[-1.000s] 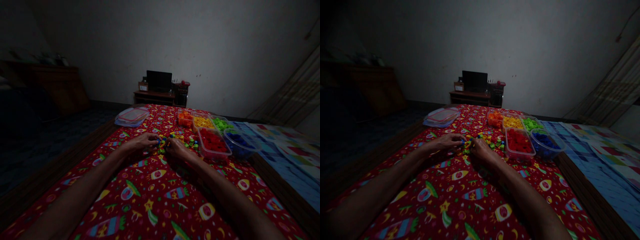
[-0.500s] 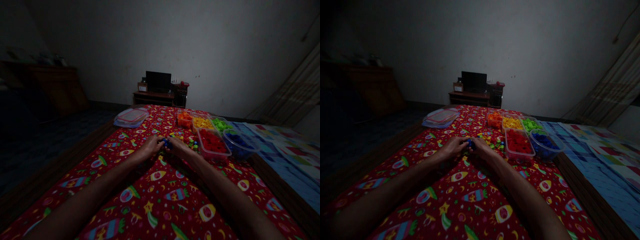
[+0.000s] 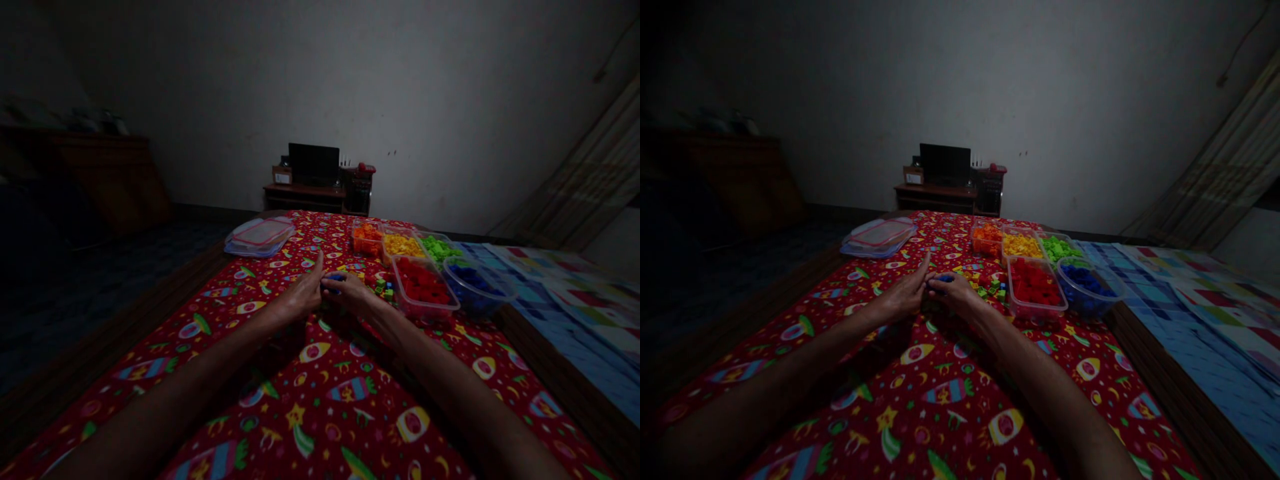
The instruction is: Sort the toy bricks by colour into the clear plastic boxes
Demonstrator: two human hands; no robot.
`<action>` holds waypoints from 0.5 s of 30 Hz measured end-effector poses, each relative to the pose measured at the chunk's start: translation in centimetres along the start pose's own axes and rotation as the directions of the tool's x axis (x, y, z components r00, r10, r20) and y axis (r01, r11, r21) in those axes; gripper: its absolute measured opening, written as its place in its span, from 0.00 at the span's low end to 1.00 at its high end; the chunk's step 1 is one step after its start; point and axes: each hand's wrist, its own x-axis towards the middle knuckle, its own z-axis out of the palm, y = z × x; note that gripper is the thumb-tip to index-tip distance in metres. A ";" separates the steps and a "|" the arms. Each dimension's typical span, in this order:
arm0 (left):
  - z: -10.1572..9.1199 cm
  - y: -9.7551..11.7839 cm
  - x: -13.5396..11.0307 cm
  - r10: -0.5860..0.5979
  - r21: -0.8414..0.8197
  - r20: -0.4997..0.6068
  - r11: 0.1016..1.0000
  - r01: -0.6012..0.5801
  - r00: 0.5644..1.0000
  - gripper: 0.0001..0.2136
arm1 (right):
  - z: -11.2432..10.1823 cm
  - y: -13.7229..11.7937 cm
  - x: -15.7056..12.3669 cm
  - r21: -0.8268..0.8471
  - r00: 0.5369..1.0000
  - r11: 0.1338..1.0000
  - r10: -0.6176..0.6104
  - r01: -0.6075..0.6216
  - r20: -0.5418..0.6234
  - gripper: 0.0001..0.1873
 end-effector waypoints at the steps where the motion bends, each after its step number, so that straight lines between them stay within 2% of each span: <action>1: 0.0 0.3 0.0 0.017 -0.015 -0.005 1.000 -0.017 1.000 0.39 | -0.1 -0.3 -0.1 -0.003 1.000 1.000 0.000 0.000 -0.009 0.18; 5: -0.1 0.1 0.2 0.088 -0.026 -0.091 0.996 -0.090 0.992 0.36 | -1.0 -2.9 -0.4 -0.009 0.996 0.999 -0.052 0.052 -0.069 0.16; 7: -0.1 -0.8 0.5 0.134 0.009 -0.160 0.991 -0.134 0.978 0.33 | -2.3 -5.2 -0.8 -0.040 0.982 0.990 -0.138 0.134 -0.127 0.16; 9: -0.1 -2.1 1.0 0.210 0.068 -0.178 0.977 -0.201 0.961 0.27 | -4.4 -8.0 -1.6 -0.129 0.943 0.957 -0.280 0.259 -0.182 0.15; 12: 0.5 -4.4 1.8 0.296 0.143 -0.125 0.950 -0.278 0.947 0.18 | -9.0 -12.1 -3.4 -0.310 0.832 0.868 -0.474 0.387 -0.290 0.14; 13: 0.7 -5.1 1.9 0.312 0.162 -0.098 0.942 -0.294 0.945 0.15 | -10.8 -13.2 -4.2 -0.381 0.789 0.838 -0.518 0.391 -0.329 0.12; 15: 1.3 -6.2 2.1 0.351 0.198 -0.051 0.921 -0.335 0.935 0.12 | -14.3 -14.9 -5.8 -0.598 0.665 0.737 -0.622 0.317 -0.414 0.10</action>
